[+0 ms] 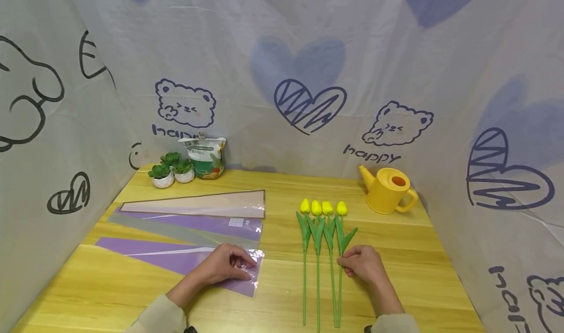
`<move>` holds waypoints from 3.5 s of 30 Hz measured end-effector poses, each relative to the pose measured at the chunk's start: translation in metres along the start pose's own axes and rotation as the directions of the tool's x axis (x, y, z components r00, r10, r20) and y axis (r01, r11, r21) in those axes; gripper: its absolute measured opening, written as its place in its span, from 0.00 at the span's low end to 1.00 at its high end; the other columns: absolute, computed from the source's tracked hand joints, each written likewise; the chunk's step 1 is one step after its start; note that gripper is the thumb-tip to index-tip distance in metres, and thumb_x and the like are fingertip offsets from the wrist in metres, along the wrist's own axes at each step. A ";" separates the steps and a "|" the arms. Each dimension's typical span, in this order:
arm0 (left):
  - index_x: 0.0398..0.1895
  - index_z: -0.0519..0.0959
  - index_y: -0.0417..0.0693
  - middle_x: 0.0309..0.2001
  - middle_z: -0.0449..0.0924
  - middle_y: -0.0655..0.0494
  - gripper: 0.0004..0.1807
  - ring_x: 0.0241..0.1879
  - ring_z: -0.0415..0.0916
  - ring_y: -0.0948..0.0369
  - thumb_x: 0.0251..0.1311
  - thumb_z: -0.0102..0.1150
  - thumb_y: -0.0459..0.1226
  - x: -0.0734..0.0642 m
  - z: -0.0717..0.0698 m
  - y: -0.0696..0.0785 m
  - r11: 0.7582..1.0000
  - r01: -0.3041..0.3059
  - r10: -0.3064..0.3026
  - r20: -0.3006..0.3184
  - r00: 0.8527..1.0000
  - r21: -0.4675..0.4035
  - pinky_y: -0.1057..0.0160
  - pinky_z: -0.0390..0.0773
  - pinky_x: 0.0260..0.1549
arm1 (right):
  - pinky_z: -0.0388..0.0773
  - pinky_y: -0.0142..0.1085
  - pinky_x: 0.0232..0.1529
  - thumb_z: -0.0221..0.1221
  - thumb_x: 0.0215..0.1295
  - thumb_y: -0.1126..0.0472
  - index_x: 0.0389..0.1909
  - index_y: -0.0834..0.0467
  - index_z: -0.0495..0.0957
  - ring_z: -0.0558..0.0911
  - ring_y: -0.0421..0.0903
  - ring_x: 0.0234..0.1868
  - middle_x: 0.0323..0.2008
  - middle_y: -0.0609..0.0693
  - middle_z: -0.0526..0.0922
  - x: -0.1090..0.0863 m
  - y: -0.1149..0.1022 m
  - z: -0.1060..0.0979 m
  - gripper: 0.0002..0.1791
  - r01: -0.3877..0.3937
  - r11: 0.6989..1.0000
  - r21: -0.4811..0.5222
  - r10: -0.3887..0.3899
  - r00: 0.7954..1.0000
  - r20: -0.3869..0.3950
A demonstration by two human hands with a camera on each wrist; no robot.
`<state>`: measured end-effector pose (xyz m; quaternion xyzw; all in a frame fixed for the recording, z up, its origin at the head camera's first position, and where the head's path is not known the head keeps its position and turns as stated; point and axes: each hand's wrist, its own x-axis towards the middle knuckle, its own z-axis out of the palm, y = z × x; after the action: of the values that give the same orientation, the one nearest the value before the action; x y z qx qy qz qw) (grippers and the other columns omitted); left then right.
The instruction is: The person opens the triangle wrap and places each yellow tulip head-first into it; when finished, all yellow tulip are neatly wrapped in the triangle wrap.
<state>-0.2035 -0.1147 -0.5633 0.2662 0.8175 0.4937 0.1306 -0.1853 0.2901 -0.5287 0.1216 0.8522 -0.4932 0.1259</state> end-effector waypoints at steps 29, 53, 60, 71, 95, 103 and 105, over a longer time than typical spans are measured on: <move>0.34 0.91 0.44 0.30 0.90 0.50 0.08 0.25 0.81 0.70 0.50 0.80 0.33 0.000 0.003 -0.003 0.986 0.039 -0.045 -0.034 0.998 -0.163 0.72 0.78 0.26 | 0.84 0.37 0.28 0.71 0.62 0.65 0.38 0.68 0.81 0.84 0.46 0.25 0.26 0.54 0.86 0.002 0.000 0.000 0.12 0.001 1.000 -0.017 -0.001 1.000 0.009; 0.41 0.90 0.43 0.33 0.90 0.50 0.12 0.24 0.77 0.69 0.53 0.78 0.33 -0.001 -0.001 -0.004 0.972 0.049 -0.054 -0.017 0.998 -0.228 0.73 0.73 0.24 | 0.85 0.35 0.30 0.69 0.62 0.68 0.40 0.72 0.81 0.84 0.45 0.27 0.31 0.57 0.85 0.004 0.001 -0.001 0.11 -0.019 0.999 0.034 0.018 1.000 0.011; 0.42 0.89 0.40 0.34 0.90 0.45 0.13 0.24 0.77 0.70 0.54 0.77 0.33 0.000 0.000 -0.006 0.969 0.023 -0.027 -0.012 1.000 -0.245 0.73 0.74 0.24 | 0.83 0.34 0.29 0.69 0.60 0.69 0.38 0.72 0.82 0.84 0.44 0.26 0.28 0.55 0.84 -0.008 -0.006 -0.004 0.10 -0.012 0.999 0.044 0.012 1.000 0.001; 0.43 0.89 0.43 0.34 0.90 0.49 0.13 0.25 0.77 0.69 0.53 0.78 0.33 -0.004 -0.002 -0.005 0.962 0.058 -0.062 -0.008 0.998 -0.267 0.72 0.75 0.25 | 0.88 0.39 0.38 0.61 0.69 0.70 0.53 0.78 0.78 0.88 0.45 0.32 0.33 0.56 0.89 -0.030 -0.025 -0.015 0.17 0.056 0.985 0.166 -0.045 0.997 -0.069; 0.46 0.87 0.37 0.35 0.88 0.44 0.15 0.28 0.79 0.67 0.55 0.77 0.31 -0.002 -0.004 -0.005 0.950 0.038 -0.054 -0.041 0.998 -0.310 0.71 0.77 0.28 | 0.87 0.35 0.45 0.61 0.70 0.72 0.48 0.69 0.79 0.91 0.43 0.35 0.31 0.49 0.91 -0.061 -0.037 0.030 0.08 0.160 0.771 0.616 0.028 0.959 -0.283; 0.50 0.86 0.38 0.33 0.88 0.54 0.18 0.27 0.79 0.67 0.55 0.76 0.32 -0.003 -0.005 -0.005 0.927 0.040 -0.059 -0.041 0.997 -0.373 0.72 0.77 0.27 | 0.87 0.35 0.44 0.63 0.68 0.74 0.40 0.64 0.83 0.91 0.45 0.35 0.31 0.51 0.91 -0.065 -0.038 0.058 0.04 0.170 0.718 0.675 0.005 0.968 -0.250; 0.49 0.86 0.38 0.33 0.88 0.54 0.18 0.27 0.79 0.67 0.56 0.76 0.31 -0.003 -0.005 -0.005 0.920 0.045 -0.066 -0.042 0.997 -0.390 0.72 0.77 0.27 | 0.87 0.35 0.43 0.62 0.68 0.74 0.40 0.65 0.83 0.91 0.45 0.35 0.31 0.52 0.91 -0.065 -0.037 0.065 0.05 0.168 0.712 0.681 0.004 0.970 -0.244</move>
<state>-0.2048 -0.1221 -0.5655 0.1983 0.7137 0.6492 0.1726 -0.1304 0.2104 -0.5080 0.1772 0.6166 -0.7655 -0.0497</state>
